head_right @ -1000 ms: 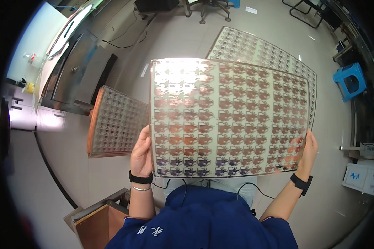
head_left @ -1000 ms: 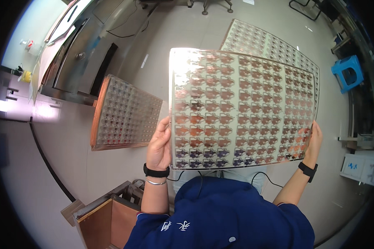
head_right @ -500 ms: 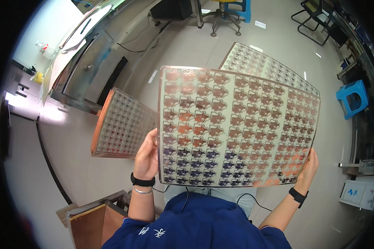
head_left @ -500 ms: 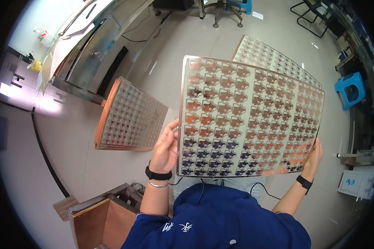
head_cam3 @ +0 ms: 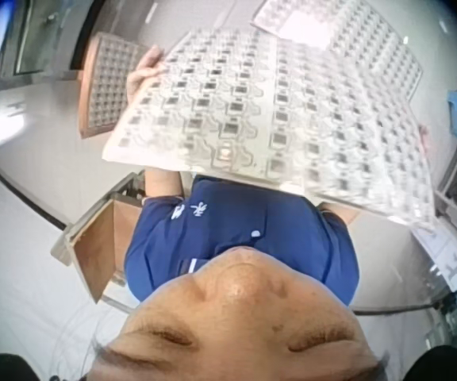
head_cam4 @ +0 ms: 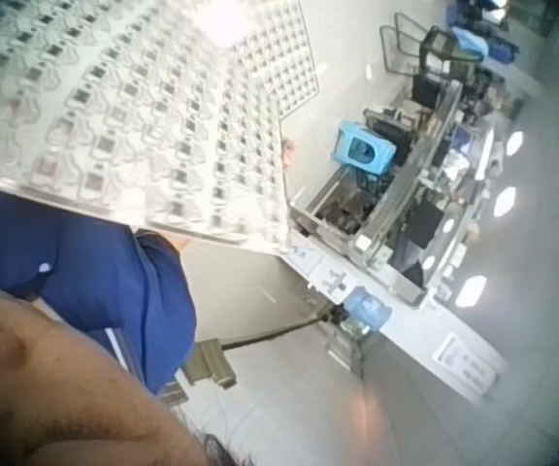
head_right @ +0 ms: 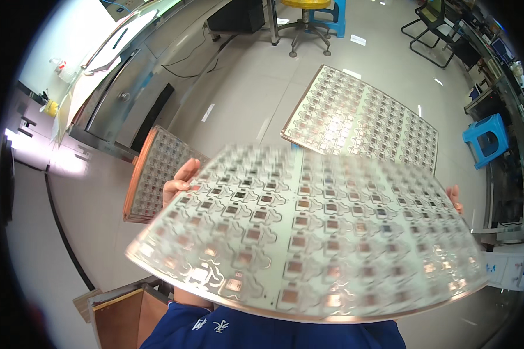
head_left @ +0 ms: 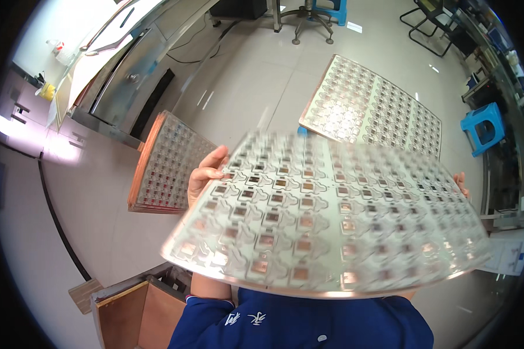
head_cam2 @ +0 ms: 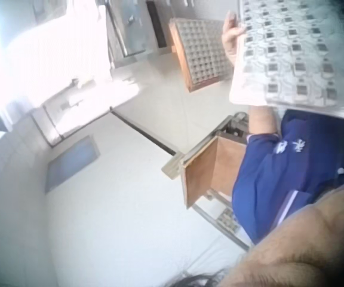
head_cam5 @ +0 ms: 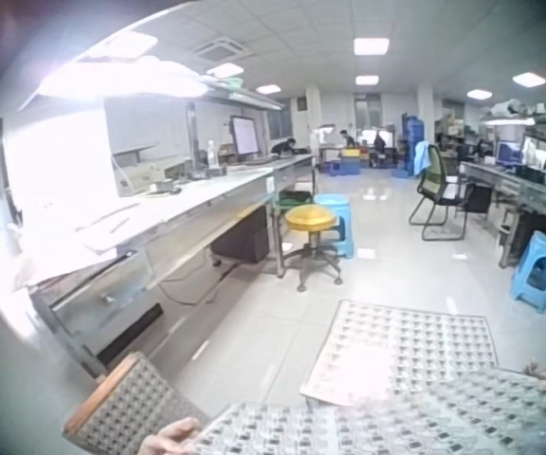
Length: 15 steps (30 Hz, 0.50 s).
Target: Inspecting and handling several metal sheets with printed components.
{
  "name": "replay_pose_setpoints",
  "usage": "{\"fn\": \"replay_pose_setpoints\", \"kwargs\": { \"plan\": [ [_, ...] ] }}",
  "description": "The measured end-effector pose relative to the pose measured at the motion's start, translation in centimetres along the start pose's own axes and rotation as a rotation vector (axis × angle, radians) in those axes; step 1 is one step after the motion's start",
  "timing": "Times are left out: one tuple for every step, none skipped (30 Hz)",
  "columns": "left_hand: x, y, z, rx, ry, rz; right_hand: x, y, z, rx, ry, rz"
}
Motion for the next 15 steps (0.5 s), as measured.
{"fn": "replay_pose_setpoints", "kwargs": {
  "plan": [
    [0.4, -0.1, 1.2, 0.036, -0.013, 0.04, 0.9, 0.6, 2.3, -0.082, -0.119, 0.163],
    [0.3, 0.2, 1.3, 0.145, -0.064, -0.001, 2.2, 1.3, 3.8, -0.146, -0.197, 0.305],
    [0.1, 0.6, 1.0, 0.255, -0.114, -0.042, 3.1, 1.7, 4.6, -0.176, -0.224, 0.386],
    [-0.2, 0.7, 0.2, 0.28, -0.139, -0.122, 3.3, 2.3, 5.2, -0.171, -0.208, 0.404],
    [-0.5, 1.1, -1.1, 0.237, -0.086, -0.173, 3.5, 2.6, 5.6, -0.153, -0.184, 0.395],
    [-0.8, 1.4, -2.1, 0.284, -0.087, -0.182, 3.8, 2.8, 6.2, -0.141, -0.166, 0.386],
    [-0.9, 1.5, -2.3, 0.325, -0.084, -0.195, 3.6, 3.0, 6.2, -0.137, -0.161, 0.379],
    [-0.9, 1.3, -2.0, 0.321, -0.078, -0.199, 3.6, 3.2, 5.9, -0.078, -0.128, 0.38],
    [-0.8, 1.1, -1.8, 0.346, -0.037, -0.212, 3.6, 3.4, 5.5, -0.02, -0.095, 0.381],
    [-0.9, 0.9, -1.6, 0.375, 0.001, -0.219, 3.8, 3.3, 5.1, 0.035, -0.064, 0.387],
    [-1.0, 0.8, -1.6, 0.375, 0.002, -0.219, 4.1, 3.2, 4.6, 0.089, -0.034, 0.392],
    [-1.1, 0.7, -2.0, 0.42, 0.078, -0.227, 4.3, 3.1, 4.1, 0.144, -0.003, 0.397],
    [-1.2, 0.7, -2.5, 0.464, 0.156, -0.239, 4.3, 3.1, 3.6, 0.203, 0.029, 0.399],
    [-1.1, 0.3, -2.8, 0.342, 0.16, -0.203, 4.7, 3.3, 4.1, 0.015, 0.028, 0.475],
    [-1.2, 0.7, -2.6, 0.34, 0.164, -0.207, 5.0, 3.2, 2.9, 0.018, 0.031, 0.471]
  ]
}}
Point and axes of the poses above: each hand's wrist, its own y-axis away from the middle knuckle, its own z-axis out of the palm, x = y × z, the point moved 5 cm from there along -y, towards the middle knuckle, and after that the axes turned 3 degrees about x, right-handed, at the moved point
